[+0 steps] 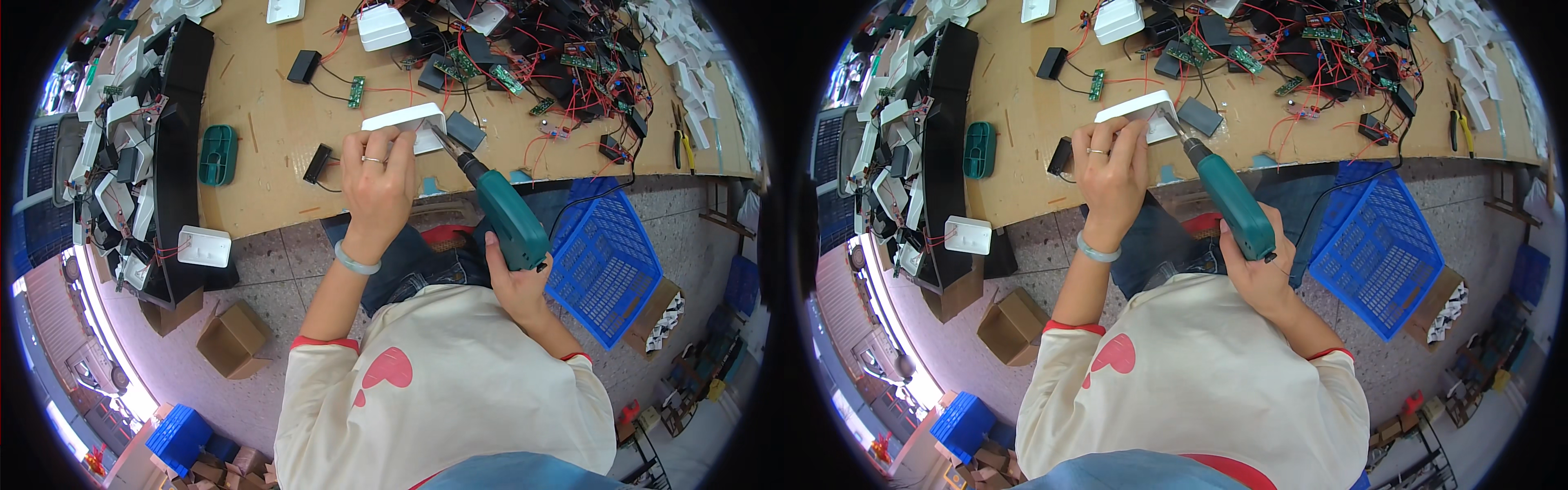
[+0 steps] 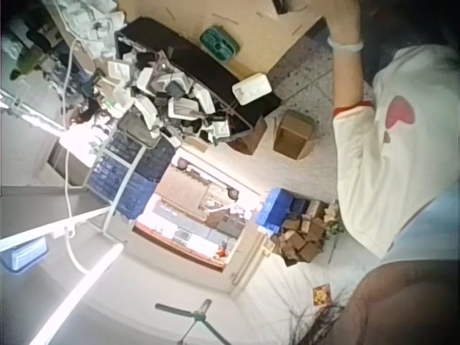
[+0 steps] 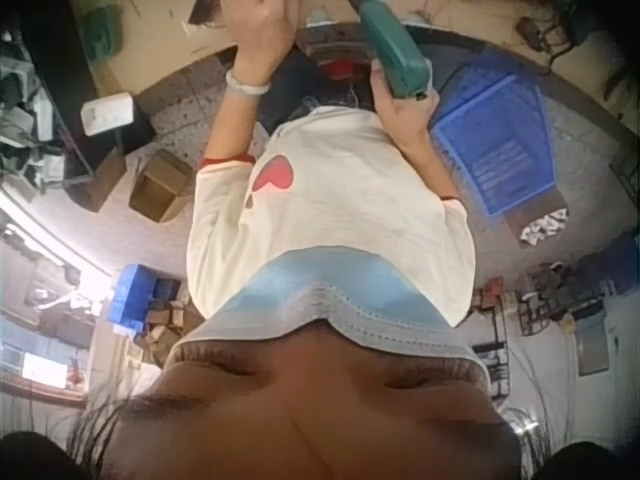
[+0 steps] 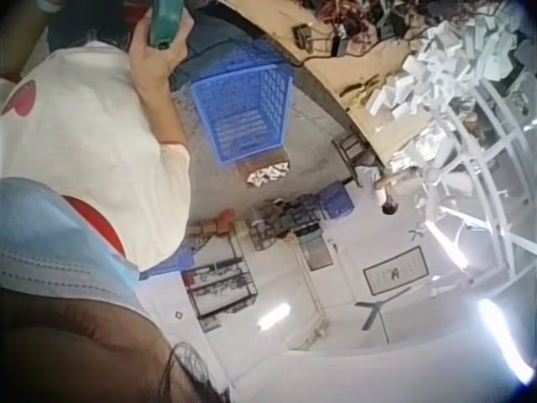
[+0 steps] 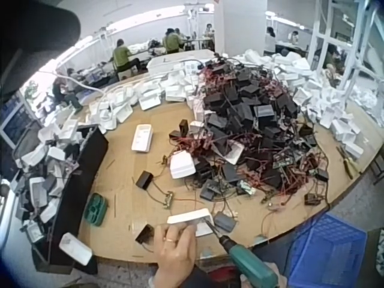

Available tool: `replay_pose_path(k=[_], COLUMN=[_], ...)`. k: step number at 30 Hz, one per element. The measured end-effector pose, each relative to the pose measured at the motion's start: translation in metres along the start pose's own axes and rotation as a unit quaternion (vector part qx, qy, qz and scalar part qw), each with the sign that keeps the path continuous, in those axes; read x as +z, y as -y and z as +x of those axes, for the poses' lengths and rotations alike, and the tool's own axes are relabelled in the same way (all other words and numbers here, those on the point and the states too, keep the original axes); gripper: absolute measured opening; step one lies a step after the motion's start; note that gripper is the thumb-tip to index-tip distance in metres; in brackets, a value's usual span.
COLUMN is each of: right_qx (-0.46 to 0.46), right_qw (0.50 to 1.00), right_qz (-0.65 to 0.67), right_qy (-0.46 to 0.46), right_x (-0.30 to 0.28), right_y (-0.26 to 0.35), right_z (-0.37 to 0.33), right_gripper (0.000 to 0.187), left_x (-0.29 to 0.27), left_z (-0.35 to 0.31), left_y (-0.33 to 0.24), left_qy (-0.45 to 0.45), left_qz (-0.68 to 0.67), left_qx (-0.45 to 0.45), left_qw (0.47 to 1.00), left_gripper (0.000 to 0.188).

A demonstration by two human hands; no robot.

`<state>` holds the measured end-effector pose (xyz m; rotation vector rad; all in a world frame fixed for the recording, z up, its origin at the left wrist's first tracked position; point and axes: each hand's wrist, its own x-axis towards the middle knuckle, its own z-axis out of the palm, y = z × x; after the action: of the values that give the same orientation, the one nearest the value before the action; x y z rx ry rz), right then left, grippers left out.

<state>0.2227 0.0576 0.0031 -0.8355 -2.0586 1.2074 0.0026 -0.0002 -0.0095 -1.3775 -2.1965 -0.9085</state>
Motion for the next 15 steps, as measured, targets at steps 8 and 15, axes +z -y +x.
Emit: replay_pose_path(k=[8, 15], right_qx=[-0.004, 0.016], right_qw=[1.0, 1.0], right_qz=[-0.015, -0.021], right_qy=[0.001, -0.011], right_x=[-0.014, -0.024], right_y=[0.009, 0.014], right_z=[-0.004, -0.012], right_gripper=[0.028, 0.02], left_x=[0.0, -0.002], left_z=[-0.001, -0.003], left_y=[0.0, 0.0], left_qy=[0.01, 0.024], left_qz=[0.004, 0.02], left_qx=[-0.002, 0.0], left_qw=[1.0, 1.0], left_gripper=[0.02, 0.023])
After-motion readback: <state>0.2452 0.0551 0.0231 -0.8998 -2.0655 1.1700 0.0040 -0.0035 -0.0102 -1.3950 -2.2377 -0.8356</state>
